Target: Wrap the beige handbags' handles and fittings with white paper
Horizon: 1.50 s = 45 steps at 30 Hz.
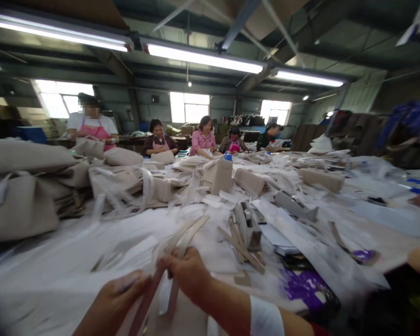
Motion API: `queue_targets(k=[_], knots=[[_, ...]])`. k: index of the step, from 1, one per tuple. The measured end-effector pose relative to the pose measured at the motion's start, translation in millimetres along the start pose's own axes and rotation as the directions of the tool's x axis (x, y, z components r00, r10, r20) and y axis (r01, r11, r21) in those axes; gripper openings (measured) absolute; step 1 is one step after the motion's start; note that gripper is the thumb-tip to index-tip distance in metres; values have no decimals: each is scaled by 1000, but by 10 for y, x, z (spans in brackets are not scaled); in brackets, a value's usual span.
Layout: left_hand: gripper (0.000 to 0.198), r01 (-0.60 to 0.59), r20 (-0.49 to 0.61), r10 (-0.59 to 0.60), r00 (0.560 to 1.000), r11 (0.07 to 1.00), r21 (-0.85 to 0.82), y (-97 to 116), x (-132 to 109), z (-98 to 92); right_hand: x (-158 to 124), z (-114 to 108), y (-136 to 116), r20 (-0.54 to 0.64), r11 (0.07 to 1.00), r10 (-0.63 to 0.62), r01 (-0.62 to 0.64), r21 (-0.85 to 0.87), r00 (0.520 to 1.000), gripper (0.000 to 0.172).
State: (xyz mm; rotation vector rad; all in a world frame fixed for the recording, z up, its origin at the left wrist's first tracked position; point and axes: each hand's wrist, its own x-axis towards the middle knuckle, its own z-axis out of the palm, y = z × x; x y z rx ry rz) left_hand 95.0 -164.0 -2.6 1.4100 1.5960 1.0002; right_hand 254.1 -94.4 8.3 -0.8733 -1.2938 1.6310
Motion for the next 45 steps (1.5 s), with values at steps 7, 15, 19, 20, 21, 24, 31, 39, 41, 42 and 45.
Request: queue_targets(k=[7, 15, 19, 20, 21, 24, 31, 39, 41, 42, 45], knots=[[42, 28, 1, -28, 1000, 984, -177, 496, 115, -311, -7, 283, -252, 74, 999, 22, -24, 33, 997, 41], [39, 121, -56, -147, 988, 941, -317, 333, 107, -378, -192, 80, 39, 376, 996, 87, -94, -1, 922, 60], [42, 144, 14, -145, 989, 952, -271, 290, 150, -194, -302, 119, 22, 530, 991, 43, 31, -129, 847, 55], [44, 128, 20, -127, 992, 962, -239, 286, 167, -165, -307, 149, 20, 501, 988, 23, 58, -145, 865, 55], [45, 102, 15, -101, 995, 974, -204, 276, 183, -154, -300, 170, 27, 448, 988, 17, 54, -144, 894, 56], [47, -13, -74, 5, 997, 995, -98, 193, 201, -228, -209, 128, 100, 242, 994, 93, -75, -82, 966, 64], [40, 65, 30, -59, 998, 965, -255, 106, -80, -438, 154, -174, 99, 75, 931, 234, -246, 270, 969, 71], [28, 118, 11, -120, 993, 948, -295, 254, -232, -319, 214, -213, 31, 89, 953, 199, -214, 215, 976, 75], [23, 141, -25, -160, 987, 926, -350, 249, -223, -287, 189, -246, 8, 46, 992, 123, -124, 8, 991, 78], [21, 154, -34, -179, 983, 915, -372, 245, -219, -272, 177, -261, -11, 36, 991, 91, -86, -102, 995, 79], [20, 200, -25, -231, 973, 884, -422, 230, -214, -243, 162, -288, -66, 40, 956, 47, -33, -291, 998, 81]])
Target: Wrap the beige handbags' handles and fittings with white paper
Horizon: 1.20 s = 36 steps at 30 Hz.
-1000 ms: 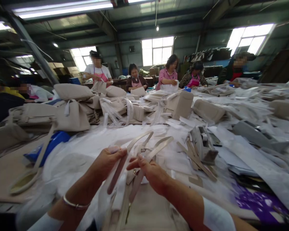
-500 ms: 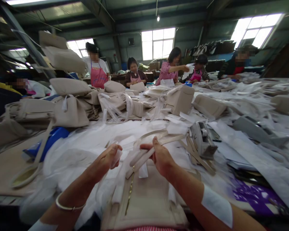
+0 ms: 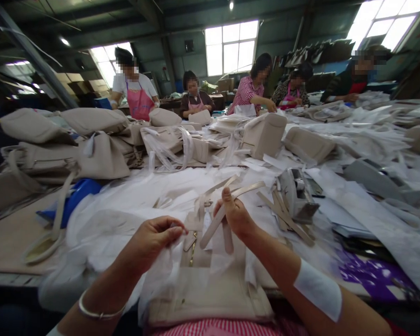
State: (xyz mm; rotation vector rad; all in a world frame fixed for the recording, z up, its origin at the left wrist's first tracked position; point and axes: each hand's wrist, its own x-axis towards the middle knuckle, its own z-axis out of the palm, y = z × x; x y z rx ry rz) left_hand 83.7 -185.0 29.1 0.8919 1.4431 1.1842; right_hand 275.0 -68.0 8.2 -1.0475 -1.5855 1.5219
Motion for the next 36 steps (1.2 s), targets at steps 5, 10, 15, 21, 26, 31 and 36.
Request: queue_targets(k=[5, 10, 15, 21, 26, 31, 36], knots=[[27, 108, 89, -98, 991, 988, -108, -12, -9, -24, 32, -4, 39, -5, 1000, -14, 14, 11, 1000, 73], [25, 118, 69, -110, 992, 986, -121, -54, -1, -47, 64, 74, 119, -94, 925, 78, -37, 378, 993, 59], [14, -17, 19, 16, 1000, 998, 61, -100, 21, -47, 63, 98, 177, 24, 912, 38, -44, 408, 999, 51], [29, 12, -59, -4, 998, 992, 125, -134, 11, -102, 60, 2, 208, 36, 971, -41, 31, 236, 999, 48], [49, -14, -36, 14, 999, 1000, -5, -157, 1, -152, 8, 14, 133, 56, 995, -57, 52, 91, 997, 49], [53, -20, 45, 20, 999, 1000, 0, -156, -14, -207, -8, -2, 73, 49, 994, -106, 105, 26, 993, 47], [75, -56, 59, 54, 997, 998, 36, -130, -46, -214, -1, -25, 27, 50, 988, -148, 150, -38, 988, 47]])
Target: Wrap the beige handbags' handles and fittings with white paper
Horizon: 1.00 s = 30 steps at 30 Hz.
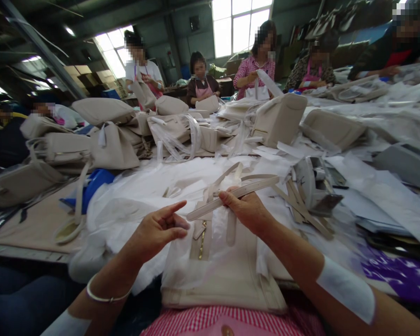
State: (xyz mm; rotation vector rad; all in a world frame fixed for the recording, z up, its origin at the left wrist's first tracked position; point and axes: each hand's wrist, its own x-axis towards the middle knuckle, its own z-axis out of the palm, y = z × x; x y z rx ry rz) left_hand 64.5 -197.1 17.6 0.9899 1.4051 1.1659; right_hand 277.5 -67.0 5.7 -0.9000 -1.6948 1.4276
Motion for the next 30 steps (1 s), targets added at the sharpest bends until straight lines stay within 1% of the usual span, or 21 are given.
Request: queue_targets(k=[3, 6, 12, 16, 20, 26, 30], knots=[[89, -24, -47, 25, 999, 999, 33, 34, -25, 35, 5, 15, -18, 20, 999, -27, 28, -34, 999, 47], [93, -50, -60, 53, 997, 997, 62, 53, -43, 59, 22, 14, -20, 36, 996, -58, 60, -60, 998, 45], [95, -77, -35, 82, 996, 988, 137, 27, -38, 30, 44, -19, -18, 31, 997, -64, 65, -47, 997, 47], [95, -100, -17, 103, 995, 986, 135, 20, -30, 16, 25, -6, -31, 74, 995, -72, 76, -60, 995, 47], [93, -122, -12, 125, 992, 984, 132, 27, -29, 18, 35, -3, -22, 81, 994, -82, 88, -65, 993, 47], [91, -173, -18, 177, 984, 975, 137, -21, -27, -11, 52, -18, 7, 160, 990, -119, 130, -63, 980, 42], [88, -223, 16, 223, 975, 969, 105, -57, -15, -35, 54, -19, 11, 205, 990, -128, 139, -37, 970, 41]])
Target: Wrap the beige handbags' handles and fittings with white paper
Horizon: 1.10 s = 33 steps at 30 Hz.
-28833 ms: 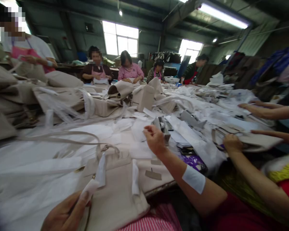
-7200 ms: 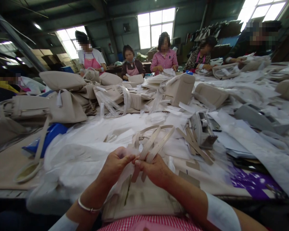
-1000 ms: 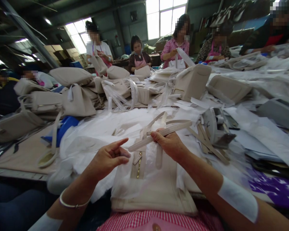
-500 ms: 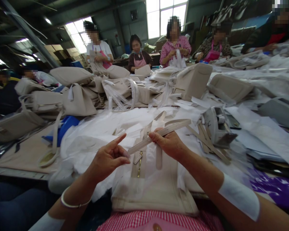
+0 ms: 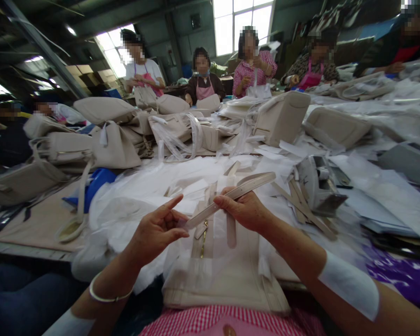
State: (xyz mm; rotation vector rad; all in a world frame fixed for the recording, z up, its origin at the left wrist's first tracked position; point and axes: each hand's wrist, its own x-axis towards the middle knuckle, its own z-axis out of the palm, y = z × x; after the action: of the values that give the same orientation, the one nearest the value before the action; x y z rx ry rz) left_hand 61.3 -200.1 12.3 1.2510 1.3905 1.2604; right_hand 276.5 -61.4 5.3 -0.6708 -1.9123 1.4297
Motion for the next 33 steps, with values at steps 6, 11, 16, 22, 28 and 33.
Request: queue_targets(k=[6, 11, 16, 22, 28, 33], knots=[[81, -82, 3, 82, 997, 995, 59, -33, 11, -8, -26, -12, -94, 36, 998, -60, 59, 12, 998, 39], [75, -211, 17, 213, 977, 955, 209, -56, -2, -10, -35, -49, -202, -34, 995, -97, 97, 2, 995, 37], [73, -286, 50, 283, 958, 921, 263, -44, -22, -3, -4, -55, -229, -75, 992, -127, 126, -19, 989, 38], [74, -304, 58, 300, 952, 909, 286, -21, -33, -4, 7, -42, -185, -51, 990, -131, 128, -54, 990, 37], [73, -308, 48, 307, 950, 909, 282, -31, -21, -18, 0, -50, -145, -53, 992, -112, 108, -67, 992, 37], [72, -324, 56, 320, 946, 913, 249, -28, -8, -17, -12, -39, -129, -22, 992, -115, 113, -56, 993, 37]])
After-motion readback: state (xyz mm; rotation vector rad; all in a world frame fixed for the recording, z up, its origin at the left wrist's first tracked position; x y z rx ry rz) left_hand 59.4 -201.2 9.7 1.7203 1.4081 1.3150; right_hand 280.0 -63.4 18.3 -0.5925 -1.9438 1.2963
